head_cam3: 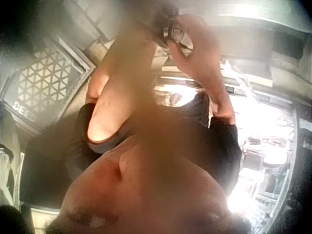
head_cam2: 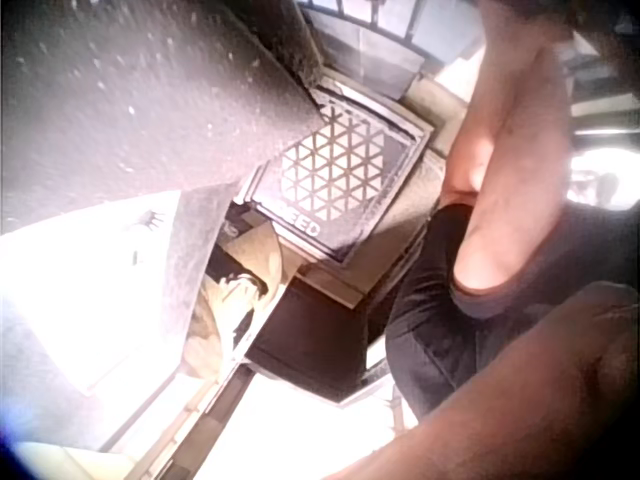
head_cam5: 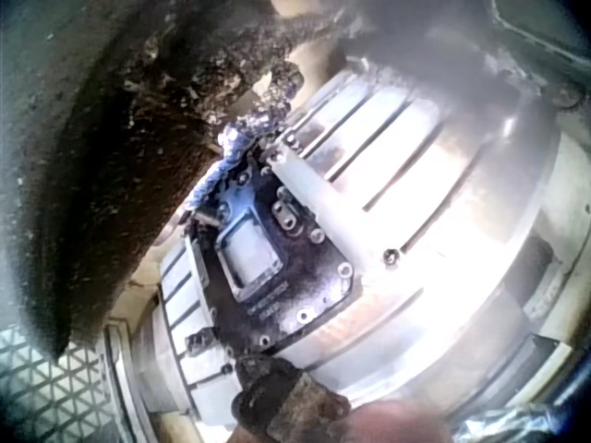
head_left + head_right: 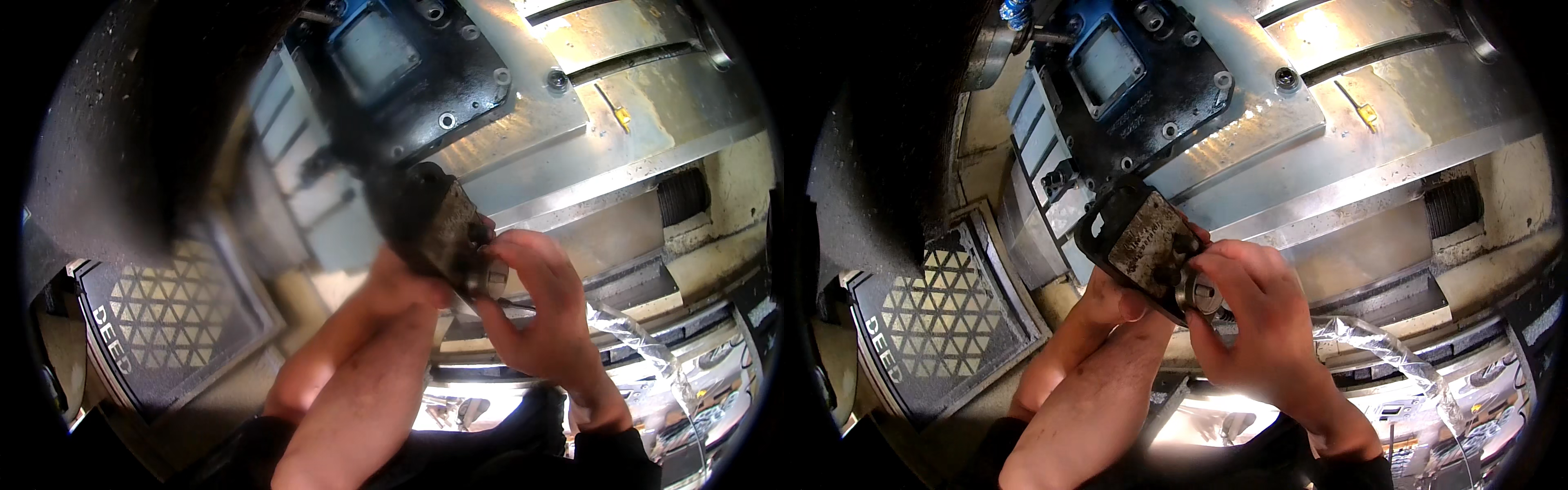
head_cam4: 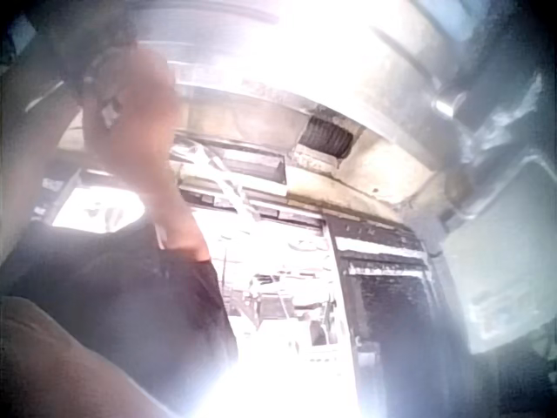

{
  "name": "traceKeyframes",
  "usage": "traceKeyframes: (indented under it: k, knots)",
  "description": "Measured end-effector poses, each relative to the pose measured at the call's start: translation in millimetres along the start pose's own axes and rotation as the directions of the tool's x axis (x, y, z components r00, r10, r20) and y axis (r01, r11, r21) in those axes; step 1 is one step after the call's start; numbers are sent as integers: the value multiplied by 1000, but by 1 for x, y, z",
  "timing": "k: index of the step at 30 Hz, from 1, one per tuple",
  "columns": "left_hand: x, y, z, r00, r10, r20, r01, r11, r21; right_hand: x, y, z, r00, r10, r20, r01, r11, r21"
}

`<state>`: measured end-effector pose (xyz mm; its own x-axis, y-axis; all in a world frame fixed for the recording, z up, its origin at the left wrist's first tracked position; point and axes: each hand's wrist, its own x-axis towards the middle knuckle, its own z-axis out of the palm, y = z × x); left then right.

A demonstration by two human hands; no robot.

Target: The person uses a yellow-handled screwdriver to loosen and remove screws from a metal panel on a large machine. They remove a small metal component and continue unscrewing additional fasteners from the same area.

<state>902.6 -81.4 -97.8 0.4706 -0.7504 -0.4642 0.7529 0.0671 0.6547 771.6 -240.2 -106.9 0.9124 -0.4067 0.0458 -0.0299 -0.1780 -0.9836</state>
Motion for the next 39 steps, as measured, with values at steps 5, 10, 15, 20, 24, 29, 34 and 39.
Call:
traceKeyframes:
  k: [5,10,15,20,24,29,34,39]
  knots:
    - [2,-9,-5,998,56,31,-56,998,-23,13,-5,1,989,-89,-119,80,994,-76]
    - [7,-16,-18,988,89,128,-94,995,38,19,-3,4,992,-126,-27,123,987,-107]
    - [4,-16,-19,991,62,120,-64,998,14,19,-2,8,988,-157,-13,156,986,-61]
    - [2,-15,-11,996,49,68,-49,999,-2,22,-2,1,987,-156,40,159,985,-72]
    - [3,-17,-13,997,31,64,-29,999,-25,21,4,2,980,-200,0,199,976,-89]
    - [7,-10,-14,996,48,71,-46,998,-35,10,-10,-1,979,146,-140,-165,977,-136]
    - [3,-3,-9,992,88,92,-81,994,-76,10,-29,-8,998,-45,51,50,994,-92]
    - [2,0,-15,995,36,93,-35,999,-14,7,-39,-6,1000,6,30,-1,984,-177]
